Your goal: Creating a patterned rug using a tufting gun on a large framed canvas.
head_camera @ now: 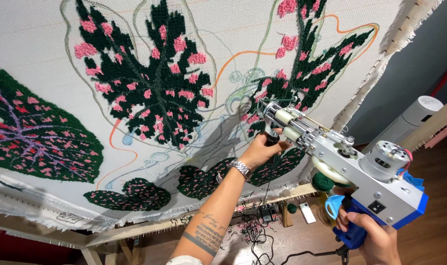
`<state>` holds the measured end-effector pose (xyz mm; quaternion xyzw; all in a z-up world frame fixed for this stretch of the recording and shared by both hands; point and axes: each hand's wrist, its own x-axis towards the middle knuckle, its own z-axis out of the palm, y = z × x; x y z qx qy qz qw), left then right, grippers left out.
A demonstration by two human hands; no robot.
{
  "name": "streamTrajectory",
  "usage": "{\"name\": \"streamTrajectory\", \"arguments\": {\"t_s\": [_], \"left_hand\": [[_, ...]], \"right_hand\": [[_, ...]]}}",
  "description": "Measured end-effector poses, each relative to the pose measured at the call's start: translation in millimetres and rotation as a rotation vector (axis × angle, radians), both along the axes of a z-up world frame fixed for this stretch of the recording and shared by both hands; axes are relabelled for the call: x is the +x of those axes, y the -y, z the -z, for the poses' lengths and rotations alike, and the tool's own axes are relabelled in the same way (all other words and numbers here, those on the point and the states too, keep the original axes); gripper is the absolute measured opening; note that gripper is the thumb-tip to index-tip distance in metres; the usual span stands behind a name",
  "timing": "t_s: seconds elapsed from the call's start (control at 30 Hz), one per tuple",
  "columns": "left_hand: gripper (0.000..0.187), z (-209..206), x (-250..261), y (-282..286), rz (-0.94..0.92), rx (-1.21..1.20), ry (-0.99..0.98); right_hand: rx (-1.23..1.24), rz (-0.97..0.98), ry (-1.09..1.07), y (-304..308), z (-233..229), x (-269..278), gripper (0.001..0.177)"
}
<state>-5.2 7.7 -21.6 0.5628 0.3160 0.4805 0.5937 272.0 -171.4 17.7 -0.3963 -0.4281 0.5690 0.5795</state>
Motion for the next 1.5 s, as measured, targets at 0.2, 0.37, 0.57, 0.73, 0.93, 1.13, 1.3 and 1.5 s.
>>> {"name": "streamTrajectory", "arguments": {"t_s": [0.2,0.37,0.57,0.73,0.93,1.13,1.3,1.5], "left_hand": [[0.022,32,15,-21,-0.126,-0.031,0.022],[0.016,28,14,-23,-0.15,-0.071,0.022],[0.014,31,11,-31,-0.181,-0.073,0.016],[0.019,24,5,-35,-0.208,-0.008,-0.025],[0.023,32,3,-49,-0.257,-0.012,-0.116],[0.02,48,-2,-74,-0.274,0.063,-0.086],[0.019,95,-8,-123,-0.394,-0.015,-0.239],[0.045,185,-15,-187,-0.243,0.044,0.243]], "right_hand": [[-0.049,-0.011,-0.019,-8,5,-2,0.054],[-0.044,-0.032,-0.018,-11,4,-4,0.055],[-0.036,-0.018,-0.004,-19,2,-10,0.054],[0.015,0.012,-0.008,-26,0,-19,0.05],[0.011,0.038,0.007,-35,8,-21,0.044],[0.149,0.065,0.163,-43,28,-32,0.04],[0.137,0.181,0.585,-49,64,-40,0.024],[0.122,0.183,0.515,-48,64,-57,0.021]]}}
